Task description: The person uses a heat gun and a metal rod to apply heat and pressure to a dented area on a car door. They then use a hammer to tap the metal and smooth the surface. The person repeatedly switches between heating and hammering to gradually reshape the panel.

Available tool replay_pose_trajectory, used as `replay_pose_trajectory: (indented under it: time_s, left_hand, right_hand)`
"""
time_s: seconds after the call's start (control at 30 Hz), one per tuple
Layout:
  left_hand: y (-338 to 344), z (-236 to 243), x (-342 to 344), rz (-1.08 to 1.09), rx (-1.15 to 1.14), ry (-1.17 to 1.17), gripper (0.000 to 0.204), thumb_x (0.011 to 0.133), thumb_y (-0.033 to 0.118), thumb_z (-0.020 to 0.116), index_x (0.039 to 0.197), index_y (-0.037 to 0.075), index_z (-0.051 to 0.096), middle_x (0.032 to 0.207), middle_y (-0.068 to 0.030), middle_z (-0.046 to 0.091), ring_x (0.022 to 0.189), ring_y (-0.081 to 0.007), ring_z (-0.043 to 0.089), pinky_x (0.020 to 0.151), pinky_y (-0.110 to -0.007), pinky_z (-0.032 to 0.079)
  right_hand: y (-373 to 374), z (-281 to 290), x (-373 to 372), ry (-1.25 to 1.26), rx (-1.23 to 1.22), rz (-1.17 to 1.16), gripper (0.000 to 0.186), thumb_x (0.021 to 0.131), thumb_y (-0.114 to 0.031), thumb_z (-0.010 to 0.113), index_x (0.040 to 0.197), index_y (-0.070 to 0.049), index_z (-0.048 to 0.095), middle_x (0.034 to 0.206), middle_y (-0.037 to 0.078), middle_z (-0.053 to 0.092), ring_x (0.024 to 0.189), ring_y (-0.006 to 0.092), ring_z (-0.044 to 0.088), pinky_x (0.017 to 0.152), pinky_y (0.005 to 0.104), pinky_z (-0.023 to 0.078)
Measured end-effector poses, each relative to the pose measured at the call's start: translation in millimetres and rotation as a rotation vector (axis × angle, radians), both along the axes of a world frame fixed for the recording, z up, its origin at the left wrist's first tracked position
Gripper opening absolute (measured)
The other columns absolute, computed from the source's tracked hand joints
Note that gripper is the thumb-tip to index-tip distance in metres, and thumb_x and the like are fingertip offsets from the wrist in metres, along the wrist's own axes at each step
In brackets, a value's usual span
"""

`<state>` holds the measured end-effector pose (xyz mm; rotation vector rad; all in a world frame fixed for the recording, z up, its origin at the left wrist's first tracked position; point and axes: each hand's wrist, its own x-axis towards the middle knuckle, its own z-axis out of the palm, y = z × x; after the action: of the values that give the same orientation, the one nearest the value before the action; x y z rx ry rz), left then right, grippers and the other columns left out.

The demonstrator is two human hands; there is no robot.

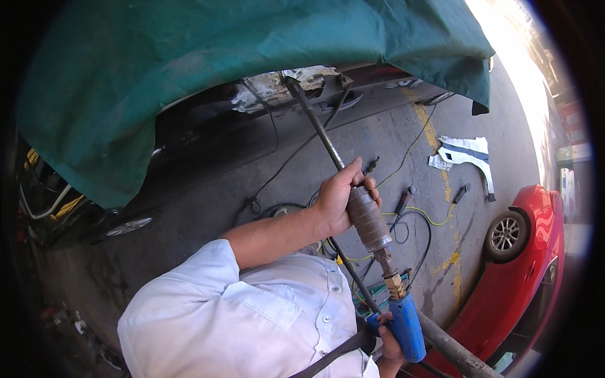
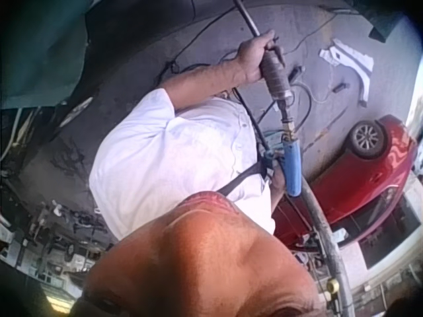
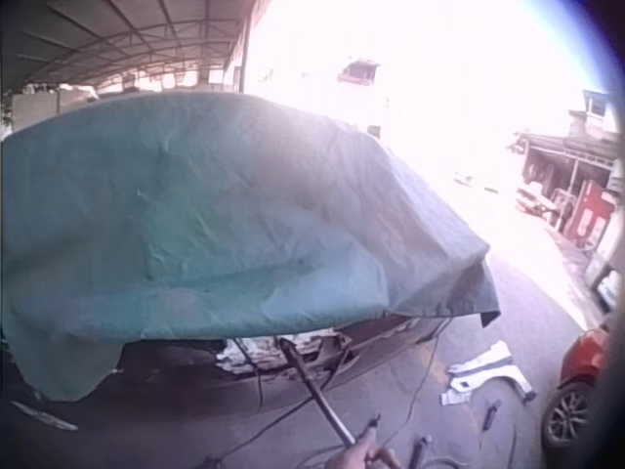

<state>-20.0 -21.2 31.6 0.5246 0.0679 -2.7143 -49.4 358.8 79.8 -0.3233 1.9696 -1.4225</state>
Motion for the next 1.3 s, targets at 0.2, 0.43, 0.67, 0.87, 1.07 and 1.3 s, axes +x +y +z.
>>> replay_pose_trajectory:
  time_s: [0.2,0.43,0.67,0.87,1.07,1.3]
  left_hand:
    - [-0.2,0.6,0.1,0.011,-0.001,0.015,0.038,0.102,0.042,0.055,0.077,0.016,0.041,0.08,-0.0048,0.058,0.076,-0.0213,0.062,0.078,-0.043,0.055]
    - [-3.6,-0.5,0.5,0.009,-0.001,0.054,0.039,0.102,0.042,0.055,0.077,0.016,0.041,0.078,-0.0043,0.058,0.075,-0.0212,0.062,0.077,-0.043,0.055]
    - [-3.0,1.0,2.1,0.015,0.003,0.023,0.039,0.102,0.042,0.056,0.077,0.016,0.04,0.078,-0.0039,0.059,0.074,-0.0211,0.062,0.076,-0.044,0.055]
    - [-2.0,-0.5,1.3,0.024,0.008,0.009,0.039,0.102,0.042,0.056,0.076,0.016,0.041,0.078,-0.0036,0.059,0.074,-0.0208,0.062,0.075,-0.043,0.055]
    - [0.9,-2.4,0.4,0.02,0.015,-0.006,0.039,0.102,0.042,0.056,0.076,0.017,0.041,0.078,-0.0036,0.059,0.075,-0.0205,0.062,0.076,-0.043,0.055]
    - [-0.4,-3.7,-1.3,0.019,0.029,0.009,0.039,0.102,0.042,0.055,0.077,0.016,0.042,0.079,-0.004,0.059,0.075,-0.0208,0.062,0.076,-0.043,0.055]
  right_hand:
    - [-5.7,4.2,-0.1,-0.019,-0.007,-0.009,0.048,0.073,-0.011,0.074,0.117,-0.002,0.06,0.094,0.01,0.063,0.093,0.0247,0.06,0.091,0.0434,0.047]
    - [-11.6,14.5,-0.3,-0.041,0.006,-0.025,0.048,0.071,-0.008,0.074,0.117,0.0,0.06,0.093,0.011,0.064,0.095,0.0255,0.062,0.091,0.0434,0.047]
    - [-14.4,20.4,0.1,-0.041,0.052,-0.034,0.046,0.07,-0.006,0.074,0.113,0.001,0.061,0.093,0.012,0.065,0.095,0.0262,0.063,0.091,0.0425,0.047]
    - [-17.4,26.5,0.5,-0.024,0.06,-0.041,0.045,0.068,-0.004,0.074,0.111,0.002,0.061,0.092,0.013,0.065,0.094,0.0262,0.062,0.091,0.0421,0.047]
    - [-12.7,24.8,-2.0,-0.038,0.08,-0.031,0.047,0.068,-0.005,0.075,0.113,0.001,0.061,0.092,0.012,0.065,0.094,0.0258,0.063,0.091,0.0423,0.048]
    - [-11.3,23.5,-5.3,-0.038,0.052,-0.023,0.049,0.07,-0.007,0.076,0.116,0.0,0.061,0.094,0.01,0.065,0.095,0.025,0.063,0.091,0.0426,0.048]
